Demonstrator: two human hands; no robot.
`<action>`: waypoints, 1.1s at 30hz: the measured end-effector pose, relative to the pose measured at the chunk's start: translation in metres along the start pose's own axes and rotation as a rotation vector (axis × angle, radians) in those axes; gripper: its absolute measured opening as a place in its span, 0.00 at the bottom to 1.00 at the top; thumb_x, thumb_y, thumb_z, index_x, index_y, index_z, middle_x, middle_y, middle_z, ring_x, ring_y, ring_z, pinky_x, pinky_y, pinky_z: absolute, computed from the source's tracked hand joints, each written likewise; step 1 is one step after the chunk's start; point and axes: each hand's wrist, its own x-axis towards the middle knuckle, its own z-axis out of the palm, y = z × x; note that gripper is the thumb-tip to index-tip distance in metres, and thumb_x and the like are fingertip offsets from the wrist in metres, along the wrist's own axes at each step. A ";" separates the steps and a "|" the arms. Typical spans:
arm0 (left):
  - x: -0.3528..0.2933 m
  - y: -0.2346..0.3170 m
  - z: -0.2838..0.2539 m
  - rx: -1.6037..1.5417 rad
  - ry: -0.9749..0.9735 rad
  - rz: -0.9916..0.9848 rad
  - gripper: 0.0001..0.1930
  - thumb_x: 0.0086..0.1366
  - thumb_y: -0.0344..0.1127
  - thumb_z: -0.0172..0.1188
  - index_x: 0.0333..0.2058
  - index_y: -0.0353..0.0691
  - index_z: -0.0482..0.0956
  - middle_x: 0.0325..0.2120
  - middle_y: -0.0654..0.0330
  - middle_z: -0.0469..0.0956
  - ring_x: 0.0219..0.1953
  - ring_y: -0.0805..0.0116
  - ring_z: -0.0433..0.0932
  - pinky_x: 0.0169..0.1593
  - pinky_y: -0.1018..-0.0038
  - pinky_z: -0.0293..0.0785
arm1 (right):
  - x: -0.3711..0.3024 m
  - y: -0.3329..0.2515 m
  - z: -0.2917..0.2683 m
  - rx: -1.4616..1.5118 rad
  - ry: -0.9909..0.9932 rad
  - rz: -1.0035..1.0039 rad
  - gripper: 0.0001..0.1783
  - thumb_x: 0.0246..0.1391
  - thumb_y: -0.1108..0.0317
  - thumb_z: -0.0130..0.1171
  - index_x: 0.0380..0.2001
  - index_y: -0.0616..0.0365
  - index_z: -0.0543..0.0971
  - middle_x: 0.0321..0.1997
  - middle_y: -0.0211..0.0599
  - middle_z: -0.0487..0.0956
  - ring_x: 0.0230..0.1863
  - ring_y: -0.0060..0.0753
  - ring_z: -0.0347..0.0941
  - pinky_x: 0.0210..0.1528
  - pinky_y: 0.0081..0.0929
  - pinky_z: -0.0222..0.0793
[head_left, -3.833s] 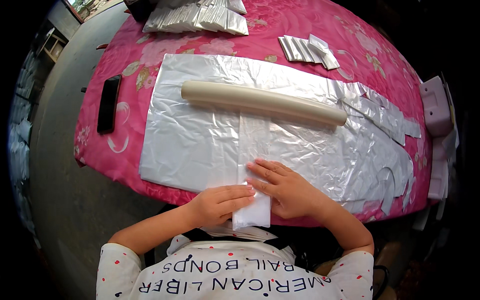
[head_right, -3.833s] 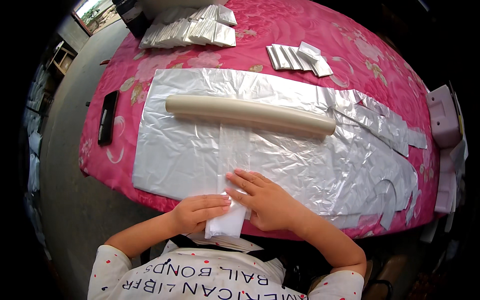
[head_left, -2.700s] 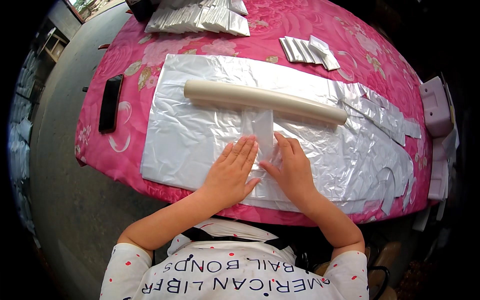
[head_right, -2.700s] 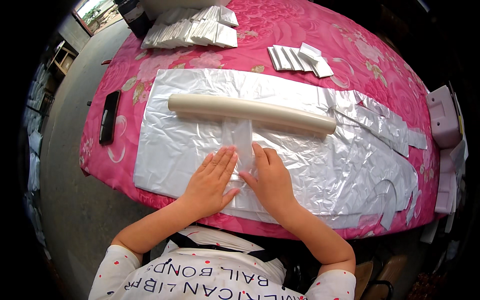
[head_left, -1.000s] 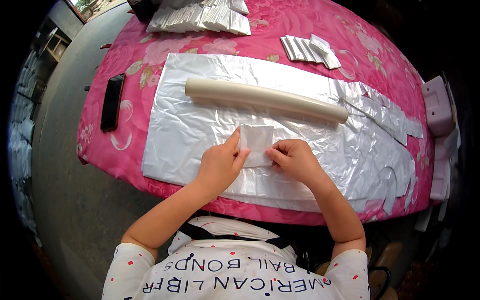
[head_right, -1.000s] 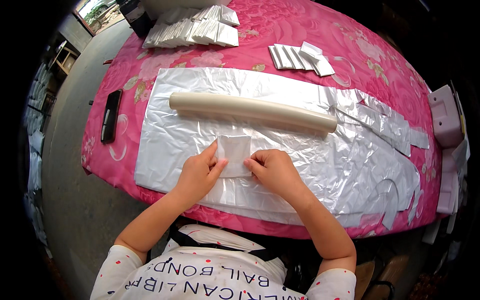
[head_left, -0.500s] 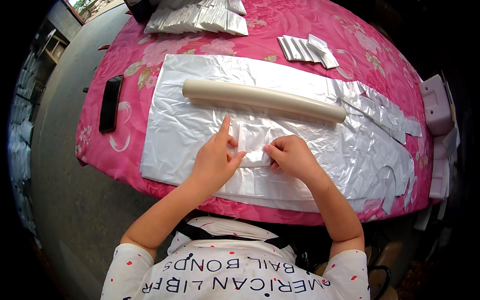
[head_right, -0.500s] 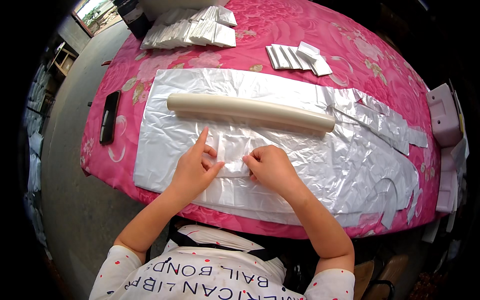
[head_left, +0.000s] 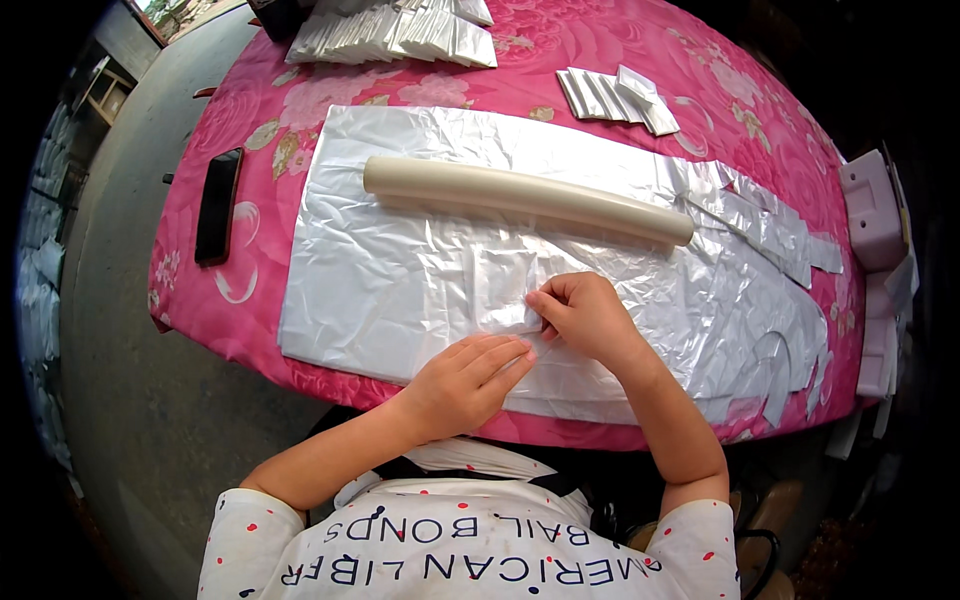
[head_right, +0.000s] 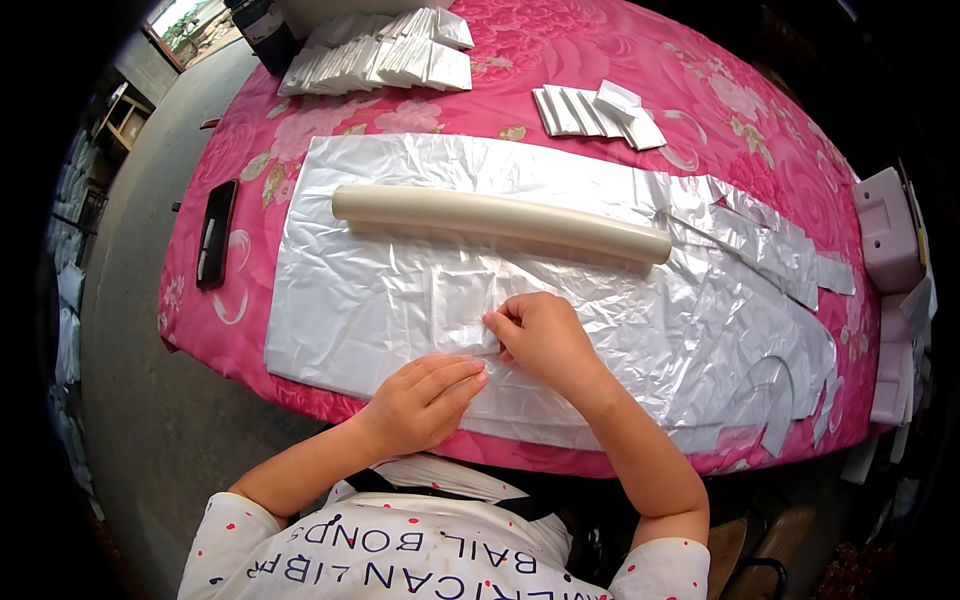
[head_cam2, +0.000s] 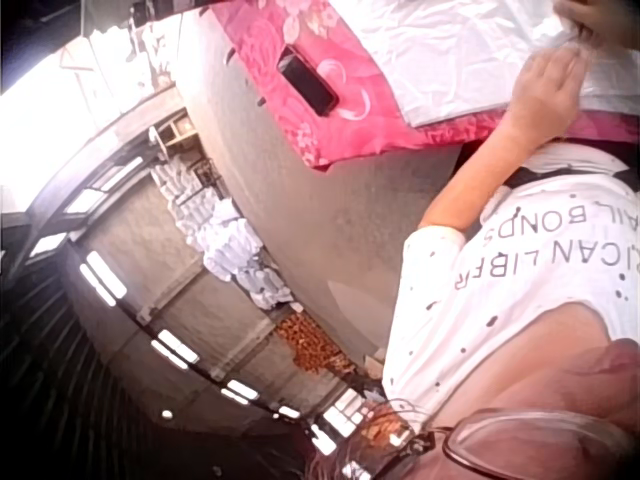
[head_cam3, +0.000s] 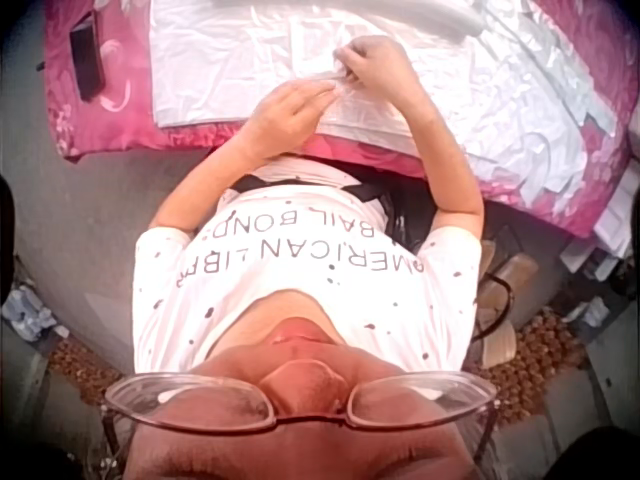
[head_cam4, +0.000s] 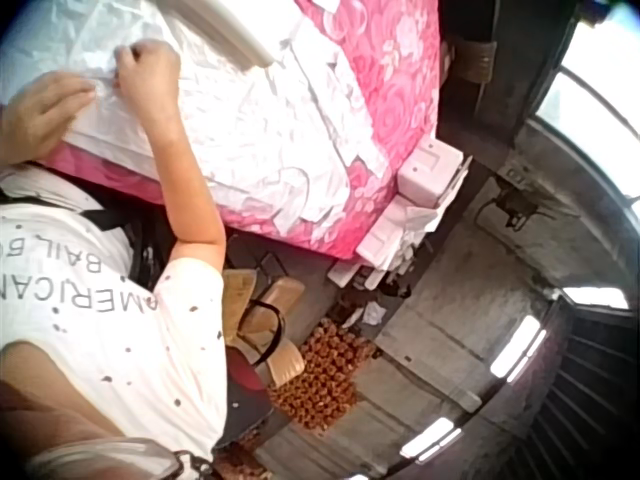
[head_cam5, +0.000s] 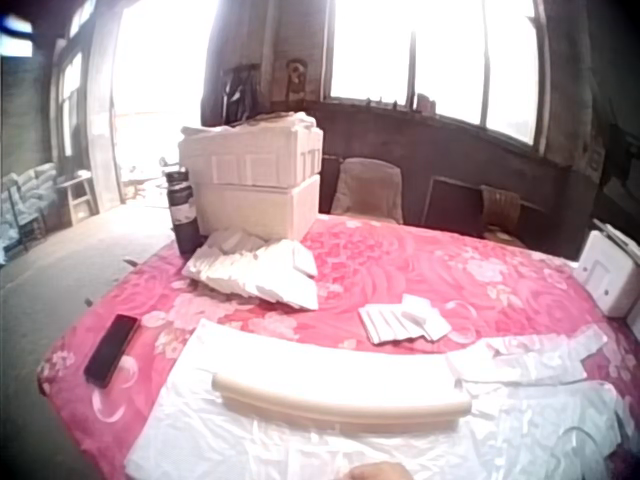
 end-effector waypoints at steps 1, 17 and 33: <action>-0.002 -0.002 -0.002 0.015 -0.008 -0.015 0.20 0.48 0.24 0.60 0.44 0.35 0.74 0.44 0.54 0.73 0.44 0.59 0.74 0.47 0.67 0.73 | -0.001 0.001 0.002 -0.018 0.039 -0.057 0.13 0.53 0.64 0.56 0.26 0.64 0.79 0.18 0.38 0.77 0.18 0.28 0.74 0.24 0.24 0.67; -0.021 -0.016 -0.014 -0.077 0.082 -0.158 0.15 0.42 0.25 0.63 0.33 0.40 0.79 0.36 0.61 0.77 0.40 0.62 0.76 0.46 0.67 0.72 | -0.037 0.047 0.027 -0.320 0.316 -0.966 0.12 0.36 0.75 0.63 0.30 0.55 0.79 0.32 0.31 0.79 0.26 0.30 0.75 0.25 0.25 0.70; -0.019 -0.012 -0.018 0.046 0.036 -0.108 0.13 0.47 0.27 0.60 0.35 0.40 0.79 0.37 0.62 0.78 0.38 0.66 0.77 0.43 0.69 0.73 | -0.037 0.045 0.028 -0.380 0.314 -0.976 0.14 0.35 0.73 0.63 0.32 0.55 0.79 0.35 0.31 0.79 0.27 0.30 0.75 0.27 0.24 0.71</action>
